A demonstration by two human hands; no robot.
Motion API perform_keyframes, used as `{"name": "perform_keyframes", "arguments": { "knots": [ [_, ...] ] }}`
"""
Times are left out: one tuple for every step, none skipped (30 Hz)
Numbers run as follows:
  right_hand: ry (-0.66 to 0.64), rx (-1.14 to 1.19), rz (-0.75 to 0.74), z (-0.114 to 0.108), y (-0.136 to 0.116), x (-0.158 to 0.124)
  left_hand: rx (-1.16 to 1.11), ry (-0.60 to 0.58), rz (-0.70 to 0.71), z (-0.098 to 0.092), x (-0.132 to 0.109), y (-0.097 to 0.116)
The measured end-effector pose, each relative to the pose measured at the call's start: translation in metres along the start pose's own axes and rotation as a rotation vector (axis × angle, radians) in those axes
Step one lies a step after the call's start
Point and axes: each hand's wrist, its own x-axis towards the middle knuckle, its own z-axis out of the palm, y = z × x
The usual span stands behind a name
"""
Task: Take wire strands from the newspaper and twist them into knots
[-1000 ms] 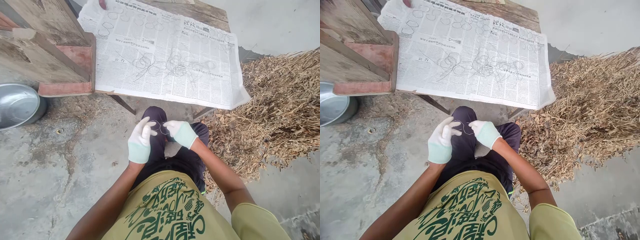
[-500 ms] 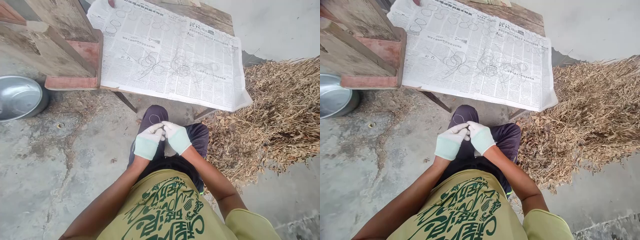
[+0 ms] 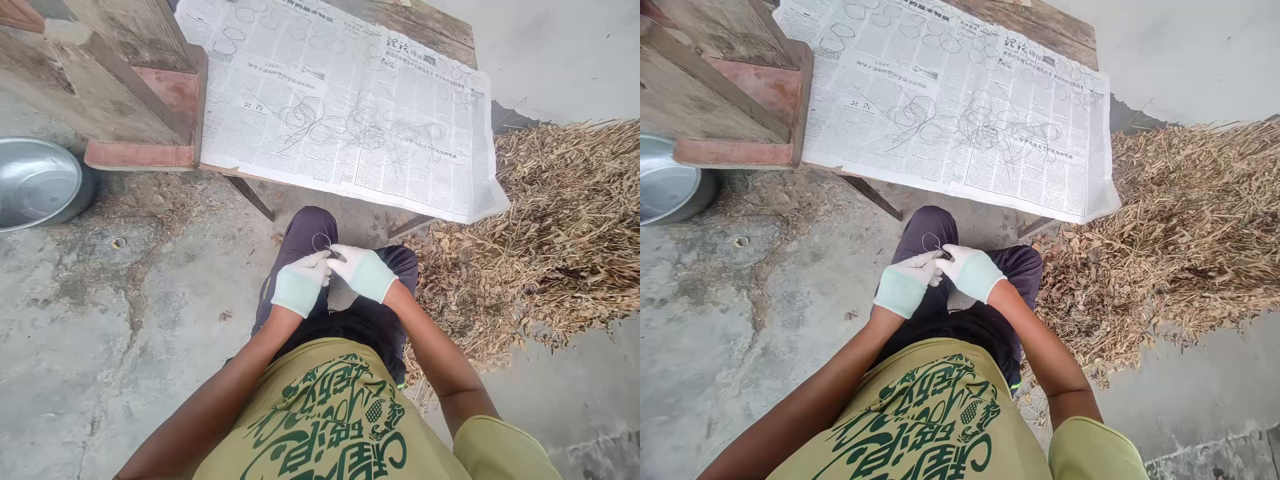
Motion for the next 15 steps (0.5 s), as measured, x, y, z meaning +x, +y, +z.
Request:
{"name": "perform_keyframes", "arguments": {
  "knots": [
    [0.014, 0.03, 0.028, -0.008, -0.002, -0.002, 0.073, 0.008, 0.032, -0.003, 0.001, 0.002],
    [0.043, 0.065, 0.051, -0.016, -0.004, -0.003, 0.171, 0.012, 0.087, -0.006, 0.002, 0.003],
    [0.077, 0.103, 0.07, -0.022, -0.005, -0.003, 0.282, 0.01, 0.158, -0.01, 0.002, 0.005],
    [0.106, 0.144, 0.086, -0.028, -0.005, -0.001, 0.394, 0.005, 0.232, -0.013, 0.002, 0.007],
    [0.12, 0.187, 0.099, -0.031, -0.005, 0.0, 0.496, -0.004, 0.299, -0.015, 0.001, 0.009],
    [0.12, 0.237, 0.113, -0.033, -0.005, 0.003, 0.578, -0.016, 0.347, -0.016, 0.001, 0.012],
    [0.111, 0.296, 0.126, -0.034, -0.005, 0.006, 0.638, -0.03, 0.374, -0.016, 0.0, 0.015],
    [0.098, 0.363, 0.138, -0.033, -0.004, 0.009, 0.677, -0.05, 0.384, -0.016, -0.001, 0.018],
    [0.083, 0.438, 0.147, -0.031, -0.003, 0.012, 0.699, -0.066, 0.377, -0.015, -0.003, 0.021],
    [0.074, 0.517, 0.153, -0.029, -0.003, 0.015, 0.708, -0.076, 0.355, -0.013, -0.004, 0.025],
    [0.072, 0.592, 0.156, -0.026, -0.002, 0.017, 0.708, -0.07, 0.327, -0.012, -0.006, 0.028],
    [0.08, 0.654, 0.157, -0.024, -0.001, 0.018, 0.707, -0.038, 0.308, -0.011, -0.008, 0.031],
    [0.097, 0.7, 0.158, -0.022, -0.001, 0.019, 0.709, 0.013, 0.312, -0.01, -0.01, 0.033],
    [0.12, 0.732, 0.159, -0.02, 0.0, 0.019, 0.722, 0.077, 0.345, -0.009, -0.013, 0.035],
    [0.148, 0.753, 0.163, -0.019, -0.001, 0.019, 0.747, 0.143, 0.404, -0.009, -0.016, 0.036]
  ]
}}
